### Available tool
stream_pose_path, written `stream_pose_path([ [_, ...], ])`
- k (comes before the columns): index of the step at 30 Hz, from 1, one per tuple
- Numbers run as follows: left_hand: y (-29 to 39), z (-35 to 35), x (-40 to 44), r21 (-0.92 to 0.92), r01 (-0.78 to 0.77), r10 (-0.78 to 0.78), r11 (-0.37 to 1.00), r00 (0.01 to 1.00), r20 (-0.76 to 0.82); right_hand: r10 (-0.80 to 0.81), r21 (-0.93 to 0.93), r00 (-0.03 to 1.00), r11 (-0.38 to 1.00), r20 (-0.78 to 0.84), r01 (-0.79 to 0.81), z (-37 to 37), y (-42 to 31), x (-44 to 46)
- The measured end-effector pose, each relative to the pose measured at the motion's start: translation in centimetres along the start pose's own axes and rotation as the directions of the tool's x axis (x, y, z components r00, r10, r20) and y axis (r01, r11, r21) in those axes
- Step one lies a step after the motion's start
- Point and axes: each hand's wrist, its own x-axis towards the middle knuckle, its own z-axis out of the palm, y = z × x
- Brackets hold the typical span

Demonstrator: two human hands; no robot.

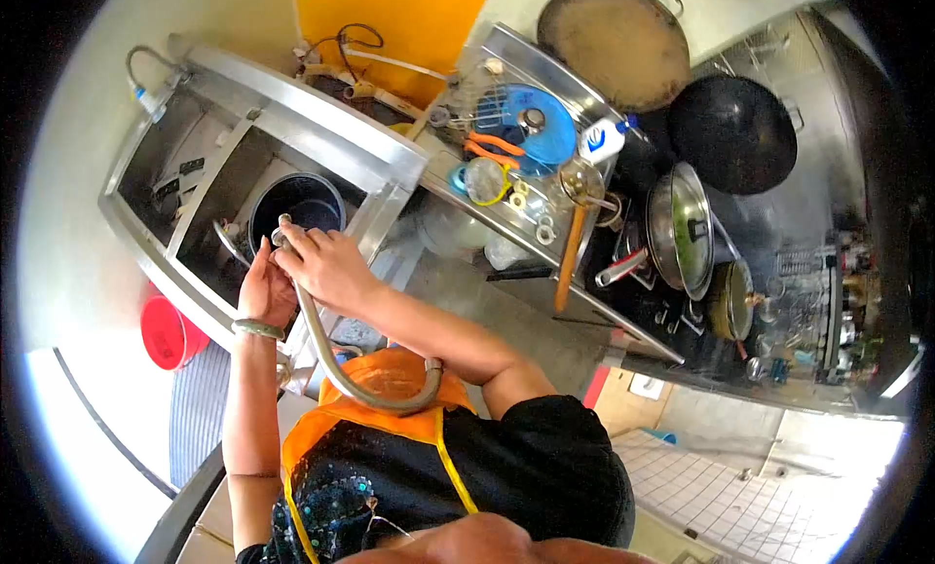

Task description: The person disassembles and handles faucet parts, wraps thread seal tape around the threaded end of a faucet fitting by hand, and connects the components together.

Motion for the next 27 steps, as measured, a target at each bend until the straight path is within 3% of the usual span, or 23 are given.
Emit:
stream_pose_path([
  [1,-0.5,1.1,0.0,0.067,0.008,-0.005,0.998,0.999,-0.053,0.012,-0.024,1.000,1.000,-0.004,-0.012,-0.2,0.3,-0.6],
  [7,-3.3,3.4,2.6,0.236,0.024,-0.022,0.971,1.000,-0.012,0.127,-0.041,0.991,0.991,0.047,-0.125,-2.2,2.3,-3.4],
  [9,-4.5,5.3,2.7,0.290,-0.038,0.056,0.956,0.997,-0.053,0.151,-0.032,0.989,0.988,-0.006,-0.151,-2.8,2.9,-3.9],
  [12,-5.1,5.0,3.3,0.335,-0.063,0.062,0.940,0.998,0.012,0.191,0.002,0.981,0.982,-0.024,-0.191,-3.7,3.2,-4.5],
  [16,-5.3,5.7,3.6,0.311,-0.028,0.048,0.950,0.997,-0.058,0.190,0.061,0.982,0.980,0.017,-0.191,-4.5,3.5,-4.9],
  [19,-4.2,4.0,4.4,0.373,-0.015,-0.014,0.928,0.997,0.076,0.139,0.135,0.990,0.982,-0.025,-0.134,-4.0,4.3,-5.2],
  [23,-3.9,2.0,5.6,0.447,-0.164,0.079,0.880,0.976,0.203,0.152,0.293,0.988,0.944,0.026,-0.153,-5.0,4.3,-5.0],
  [27,-3.9,2.7,4.9,0.464,-0.296,0.172,0.835,0.941,0.291,0.186,0.415,0.970,0.903,-0.156,-0.106,-5.1,4.1,-5.0],
])
